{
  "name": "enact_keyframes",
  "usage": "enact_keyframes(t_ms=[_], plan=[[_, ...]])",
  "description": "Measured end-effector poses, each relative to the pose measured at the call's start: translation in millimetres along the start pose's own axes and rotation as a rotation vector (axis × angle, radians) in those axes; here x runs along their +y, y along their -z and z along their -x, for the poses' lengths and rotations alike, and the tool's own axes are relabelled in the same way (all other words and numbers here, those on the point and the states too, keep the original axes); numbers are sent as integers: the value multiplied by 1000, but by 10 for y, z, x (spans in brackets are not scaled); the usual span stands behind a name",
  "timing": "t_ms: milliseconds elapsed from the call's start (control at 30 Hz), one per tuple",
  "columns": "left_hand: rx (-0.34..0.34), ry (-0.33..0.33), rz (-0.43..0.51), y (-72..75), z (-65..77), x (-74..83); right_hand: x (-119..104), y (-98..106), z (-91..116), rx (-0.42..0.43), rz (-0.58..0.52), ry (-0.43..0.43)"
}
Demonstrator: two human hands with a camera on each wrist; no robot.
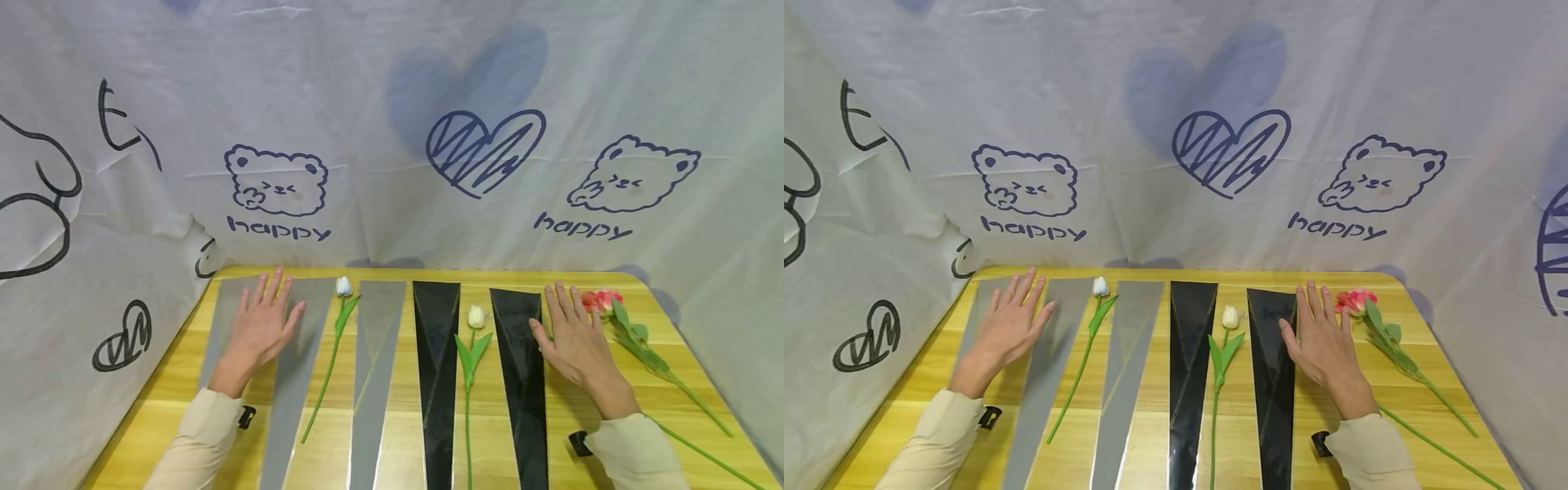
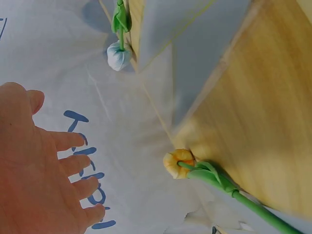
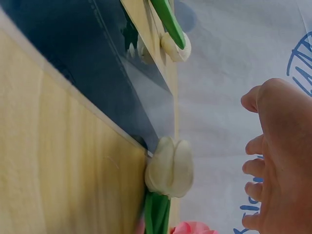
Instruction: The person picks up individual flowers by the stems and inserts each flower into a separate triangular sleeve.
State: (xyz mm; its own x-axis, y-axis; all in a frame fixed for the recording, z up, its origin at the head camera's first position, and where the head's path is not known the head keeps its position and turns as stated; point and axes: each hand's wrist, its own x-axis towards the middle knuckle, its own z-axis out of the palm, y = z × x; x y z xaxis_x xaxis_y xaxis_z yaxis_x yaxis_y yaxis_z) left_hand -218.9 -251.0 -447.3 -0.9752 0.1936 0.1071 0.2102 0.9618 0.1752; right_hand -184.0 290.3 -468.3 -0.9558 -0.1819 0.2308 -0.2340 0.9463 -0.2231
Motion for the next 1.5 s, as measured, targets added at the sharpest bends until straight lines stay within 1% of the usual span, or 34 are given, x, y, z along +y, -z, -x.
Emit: enact_keyframes(t_ms=[200,300,400,500,600,633,700,767,833,900,967,1000,1100,1200,1267,1333,1500], plan=[[7,1,11,-16,4,-5,7,-15,18,-10,-10,-7],[16,3,32,24,16,-8,-14,1,16,-11,-9,-14],[47,17,67,90,35,-45,-106,39,-8,-7,-31,-32],[122,46,111,137,62,-140,-279,58,-48,7,-66,-36],[202,95,155,155,132,-297,-533,29,-96,47,-98,3],[221,119,167,156,159,-356,-626,14,-113,67,-103,24],[228,174,183,158,214,-473,-828,-16,-143,106,-117,69],[216,230,192,160,258,-586,-1043,-43,-159,122,-140,107],[190,276,193,158,289,-691,-1270,-74,-175,125,-171,145],[163,299,187,146,302,-796,-1515,-115,-194,117,-208,181],[121,318,187,120,301,-875,-1761,-177,-216,117,-234,219],[94,327,185,103,301,-906,-1884,-213,-232,119,-241,237],[-16,365,172,40,313,-991,-2237,-355,-271,119,-240,280],[-130,420,164,-13,365,-1054,-2568,-493,-294,92,-236,309],[-173,449,167,-31,405,-1094,-2778,-579,-302,66,-240,327],[-180,456,167,-34,434,-1116,-2978,-651,-323,33,-256,338],[-116,420,157,-28,450,-1126,-3412,-796,-430,-62,-313,382]])
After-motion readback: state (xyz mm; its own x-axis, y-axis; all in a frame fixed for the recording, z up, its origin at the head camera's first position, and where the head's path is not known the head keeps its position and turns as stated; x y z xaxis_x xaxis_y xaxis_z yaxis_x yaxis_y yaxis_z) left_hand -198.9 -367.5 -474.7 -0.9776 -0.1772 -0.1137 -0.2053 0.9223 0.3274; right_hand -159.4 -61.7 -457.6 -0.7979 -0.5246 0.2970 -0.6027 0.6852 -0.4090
